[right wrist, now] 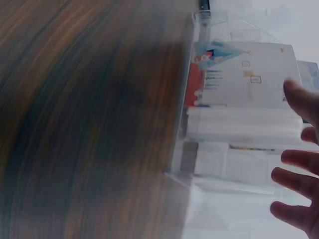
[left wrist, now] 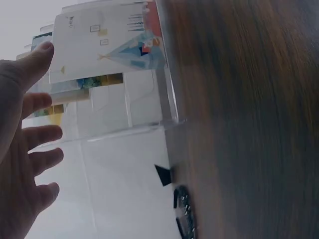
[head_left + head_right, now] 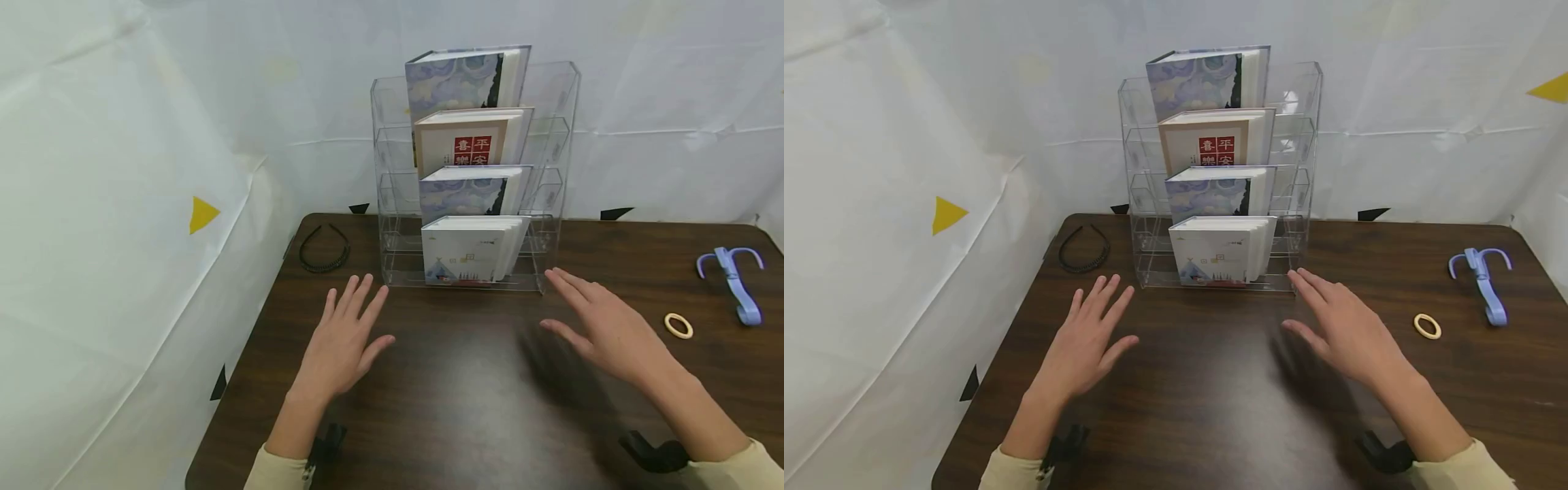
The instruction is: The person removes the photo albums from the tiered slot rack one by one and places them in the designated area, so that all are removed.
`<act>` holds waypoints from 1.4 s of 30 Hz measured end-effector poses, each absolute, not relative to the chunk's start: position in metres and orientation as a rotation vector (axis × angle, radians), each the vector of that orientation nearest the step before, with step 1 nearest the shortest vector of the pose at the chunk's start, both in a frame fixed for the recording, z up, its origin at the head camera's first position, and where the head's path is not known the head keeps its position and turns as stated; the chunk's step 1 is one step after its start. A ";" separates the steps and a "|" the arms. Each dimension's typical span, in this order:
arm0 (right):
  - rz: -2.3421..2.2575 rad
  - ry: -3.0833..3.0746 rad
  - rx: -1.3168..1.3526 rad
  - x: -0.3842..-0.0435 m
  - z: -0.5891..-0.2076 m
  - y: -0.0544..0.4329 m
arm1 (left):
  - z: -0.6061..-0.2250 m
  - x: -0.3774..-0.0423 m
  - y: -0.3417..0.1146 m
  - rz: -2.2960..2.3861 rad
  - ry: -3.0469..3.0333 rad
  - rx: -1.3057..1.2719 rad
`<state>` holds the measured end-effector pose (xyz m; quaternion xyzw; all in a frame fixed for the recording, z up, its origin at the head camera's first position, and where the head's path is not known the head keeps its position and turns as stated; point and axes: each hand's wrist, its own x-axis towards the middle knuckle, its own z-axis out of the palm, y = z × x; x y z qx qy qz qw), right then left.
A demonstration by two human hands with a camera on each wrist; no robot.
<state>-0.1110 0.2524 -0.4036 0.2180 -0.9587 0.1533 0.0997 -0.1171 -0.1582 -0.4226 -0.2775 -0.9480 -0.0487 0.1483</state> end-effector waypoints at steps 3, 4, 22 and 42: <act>0.641 -2.785 0.510 -0.122 -0.405 0.244 | -0.422 -0.124 -0.155 -0.280 -2.711 -0.765; 0.711 -2.756 0.466 -0.126 -0.407 0.240 | -0.421 -0.128 -0.153 -0.339 -2.702 -0.746; 1.144 -2.315 0.017 -0.199 -0.433 0.182 | -0.404 -0.252 -0.117 -1.009 -2.655 -0.297; 1.228 -2.455 0.038 -0.211 -0.432 0.186 | -0.430 -0.294 -0.113 -1.234 -2.580 -0.261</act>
